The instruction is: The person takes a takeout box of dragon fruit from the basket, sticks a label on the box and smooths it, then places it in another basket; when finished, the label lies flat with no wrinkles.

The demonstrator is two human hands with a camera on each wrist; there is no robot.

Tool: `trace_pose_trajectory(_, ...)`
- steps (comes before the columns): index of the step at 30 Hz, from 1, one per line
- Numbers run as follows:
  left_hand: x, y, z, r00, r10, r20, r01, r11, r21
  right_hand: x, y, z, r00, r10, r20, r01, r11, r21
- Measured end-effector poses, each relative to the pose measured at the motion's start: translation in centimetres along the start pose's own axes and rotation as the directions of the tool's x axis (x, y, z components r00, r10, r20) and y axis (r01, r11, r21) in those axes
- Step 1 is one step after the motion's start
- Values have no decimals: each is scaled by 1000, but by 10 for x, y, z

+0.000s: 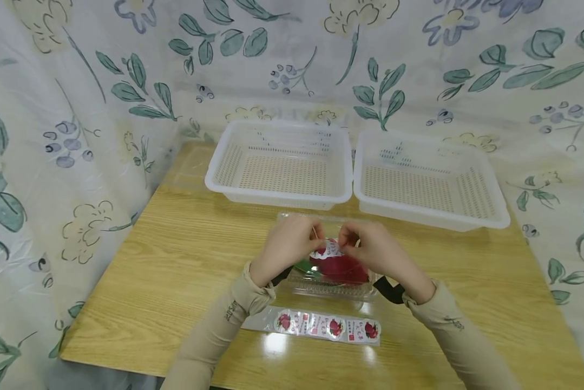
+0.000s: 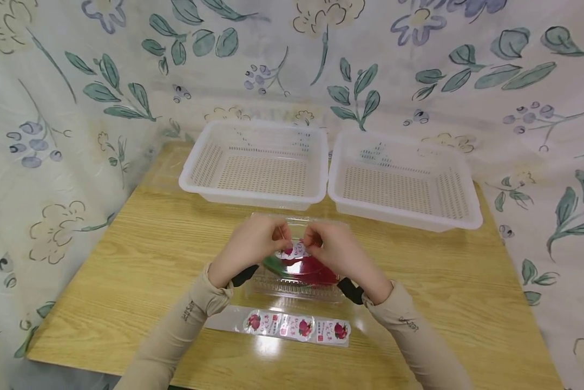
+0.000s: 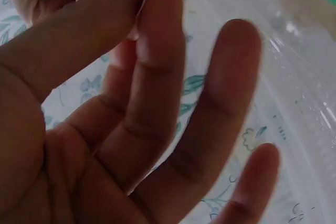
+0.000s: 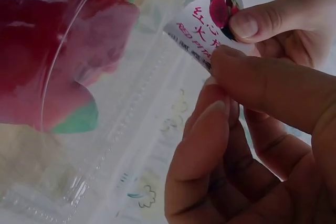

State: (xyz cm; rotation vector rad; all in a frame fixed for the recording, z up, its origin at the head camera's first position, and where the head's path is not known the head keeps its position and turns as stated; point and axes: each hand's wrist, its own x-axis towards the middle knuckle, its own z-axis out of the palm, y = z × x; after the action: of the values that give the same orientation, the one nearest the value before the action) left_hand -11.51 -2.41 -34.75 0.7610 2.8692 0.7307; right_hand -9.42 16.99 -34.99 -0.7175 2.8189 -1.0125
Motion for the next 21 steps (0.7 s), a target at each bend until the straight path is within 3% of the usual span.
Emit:
trace_pose_trajectory(5,8,-5,0,997,-24,71,20,998,58,10,5,3,996,14,84,-15,1000,2)
trace_pose_trajectory(10,11,-9,7,995,-19,100,11,997,80,14,9,6,992,29,122,-26,999,-28)
trace_pose_trajectory(21,7,-9,21,999,10,38,-19,966,256,15,13,19,991,52,123,-39,993,-108)
